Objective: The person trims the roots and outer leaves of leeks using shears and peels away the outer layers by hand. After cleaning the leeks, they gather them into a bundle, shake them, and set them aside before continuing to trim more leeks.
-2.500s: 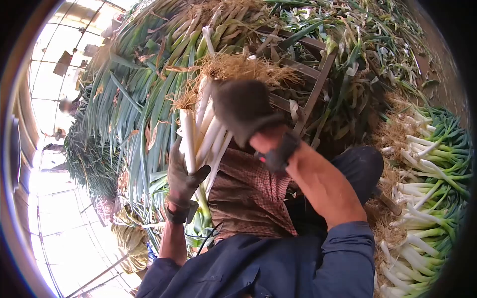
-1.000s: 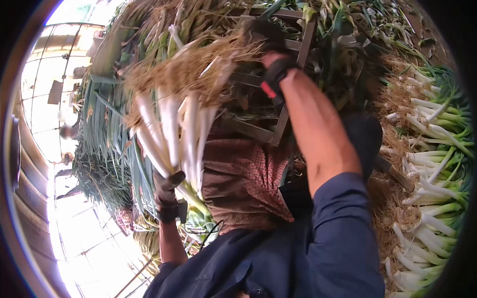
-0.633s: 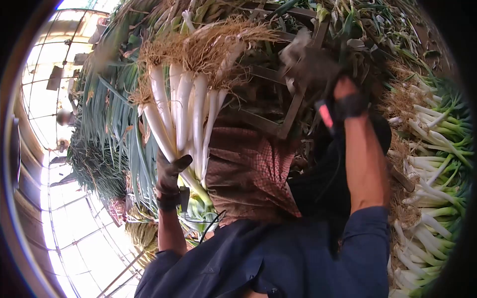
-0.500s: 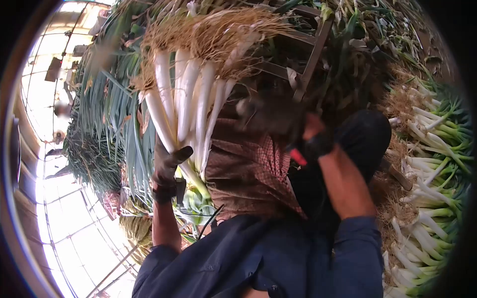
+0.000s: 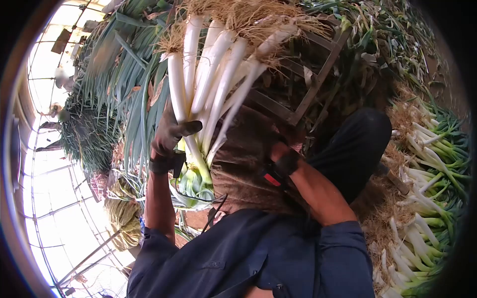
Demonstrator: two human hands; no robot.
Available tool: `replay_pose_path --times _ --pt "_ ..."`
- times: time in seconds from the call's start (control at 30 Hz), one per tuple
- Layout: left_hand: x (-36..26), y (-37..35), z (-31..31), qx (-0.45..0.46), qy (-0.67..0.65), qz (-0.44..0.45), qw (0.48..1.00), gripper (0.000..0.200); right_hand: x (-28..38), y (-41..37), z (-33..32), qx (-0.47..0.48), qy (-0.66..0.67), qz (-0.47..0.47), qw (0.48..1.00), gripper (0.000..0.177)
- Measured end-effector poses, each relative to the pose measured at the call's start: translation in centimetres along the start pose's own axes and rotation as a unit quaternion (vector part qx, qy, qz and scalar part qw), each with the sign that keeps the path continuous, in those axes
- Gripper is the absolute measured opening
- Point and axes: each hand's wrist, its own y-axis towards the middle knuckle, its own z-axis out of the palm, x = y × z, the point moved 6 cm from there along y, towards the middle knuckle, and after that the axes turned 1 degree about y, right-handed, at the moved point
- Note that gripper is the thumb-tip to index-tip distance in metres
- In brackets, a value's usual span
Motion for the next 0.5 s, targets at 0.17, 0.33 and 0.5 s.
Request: replay_pose_path --times 0.17,0.33,0.5 --pt "1.5 0.1 -0.3 -0.003 -0.007 0.005 1.000 0.094 7.7 -2.2 -6.0 -0.084 -0.732 -0.080 0.672 0.022" --pt "1.7 0.0 -0.2 -0.012 0.020 -0.004 1.000 0.095 21.8 -3.1 -15.1 -0.357 -0.610 0.025 0.706 0.024" --pt "1.6 0.5 0.5 -0.014 -0.011 0.032 0.999 0.100 21.8 -1.6 -10.7 -0.108 -0.541 -0.148 0.821 0.045"
